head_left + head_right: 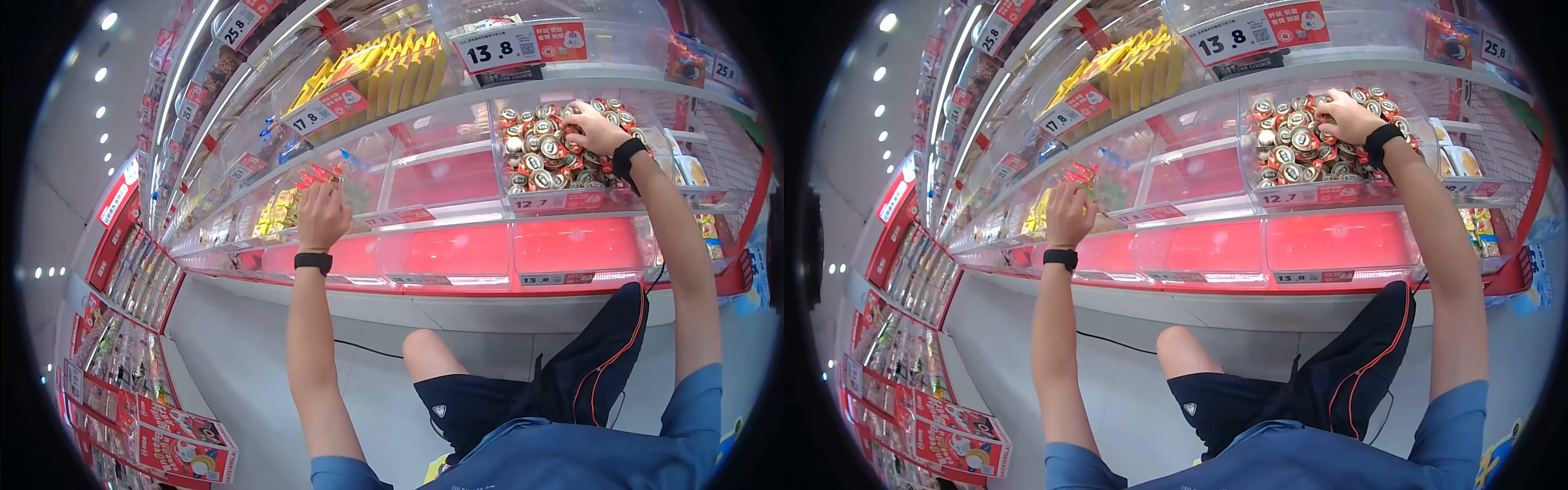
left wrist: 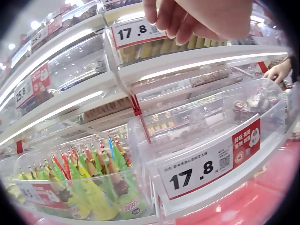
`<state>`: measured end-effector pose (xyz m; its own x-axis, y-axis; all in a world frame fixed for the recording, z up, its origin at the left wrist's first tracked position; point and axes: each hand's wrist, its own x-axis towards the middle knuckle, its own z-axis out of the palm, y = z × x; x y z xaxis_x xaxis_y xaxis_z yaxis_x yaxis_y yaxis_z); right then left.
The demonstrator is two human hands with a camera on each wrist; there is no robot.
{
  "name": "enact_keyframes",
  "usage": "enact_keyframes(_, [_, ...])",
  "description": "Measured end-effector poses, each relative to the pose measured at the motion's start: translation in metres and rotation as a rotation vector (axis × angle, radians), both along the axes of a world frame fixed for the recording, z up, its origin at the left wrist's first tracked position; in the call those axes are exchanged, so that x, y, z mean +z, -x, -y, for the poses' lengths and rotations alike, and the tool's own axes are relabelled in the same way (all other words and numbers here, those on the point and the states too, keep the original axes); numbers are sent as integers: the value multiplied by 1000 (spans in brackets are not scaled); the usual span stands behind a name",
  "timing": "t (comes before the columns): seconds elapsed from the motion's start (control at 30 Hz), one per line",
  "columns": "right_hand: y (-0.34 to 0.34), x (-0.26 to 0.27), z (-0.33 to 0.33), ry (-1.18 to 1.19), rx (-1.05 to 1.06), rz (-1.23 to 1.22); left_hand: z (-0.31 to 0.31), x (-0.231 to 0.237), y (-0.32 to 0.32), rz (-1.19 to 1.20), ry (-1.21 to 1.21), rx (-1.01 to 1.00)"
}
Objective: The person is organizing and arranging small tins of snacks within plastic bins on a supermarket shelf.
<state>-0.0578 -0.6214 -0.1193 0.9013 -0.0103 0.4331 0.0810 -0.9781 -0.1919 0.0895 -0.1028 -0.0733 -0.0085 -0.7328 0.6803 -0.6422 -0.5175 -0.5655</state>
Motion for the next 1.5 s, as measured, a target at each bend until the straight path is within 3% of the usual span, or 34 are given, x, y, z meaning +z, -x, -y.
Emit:
enact_keyframes(0.1, [27, 27, -32, 187, -375, -279, -26, -11, -8, 6, 43, 88])
enact_keyframes(0.2, [39, 25, -17, 95, -353, -445, -44, -12, -21, 54, 105, 108])
enact_keyframes(0.33, [49, 5, 7, 13, -240, -349, -63, 33, -32, 152, 224, 188])
enact_keyframes(0.47, [53, 1, 10, 63, -227, -347, -76, 90, -39, 308, 358, 174])
enact_keyframes(0.6, [54, 8, -1, 112, -265, -448, -80, 110, -35, 334, 348, 145])
enact_keyframes(0.77, [48, 13, -7, 122, -261, -471, -75, 92, -13, 276, 223, 16])
enact_keyframes(0.87, [40, 9, 9, 90, -139, -407, -61, 87, 5, 250, 140, 12])
enact_keyframes(1.0, [21, 0, 19, 39, -106, -324, 7, 78, 38, 171, -52, -292])
enact_keyframes(1.17, [6, -14, 10, 183, -131, -118, 104, -6, 56, -56, -97, -603])
enact_keyframes(1.2, [8, -13, 3, 267, -160, -96, 122, -23, 49, -129, -68, -606])
enact_keyframes(1.33, [12, 0, 14, 231, -38, -159, 179, -55, 38, -400, 211, -646])
enact_keyframes(1.5, [9, 14, 15, 128, 9, -171, 203, -80, 33, -728, 465, -728])
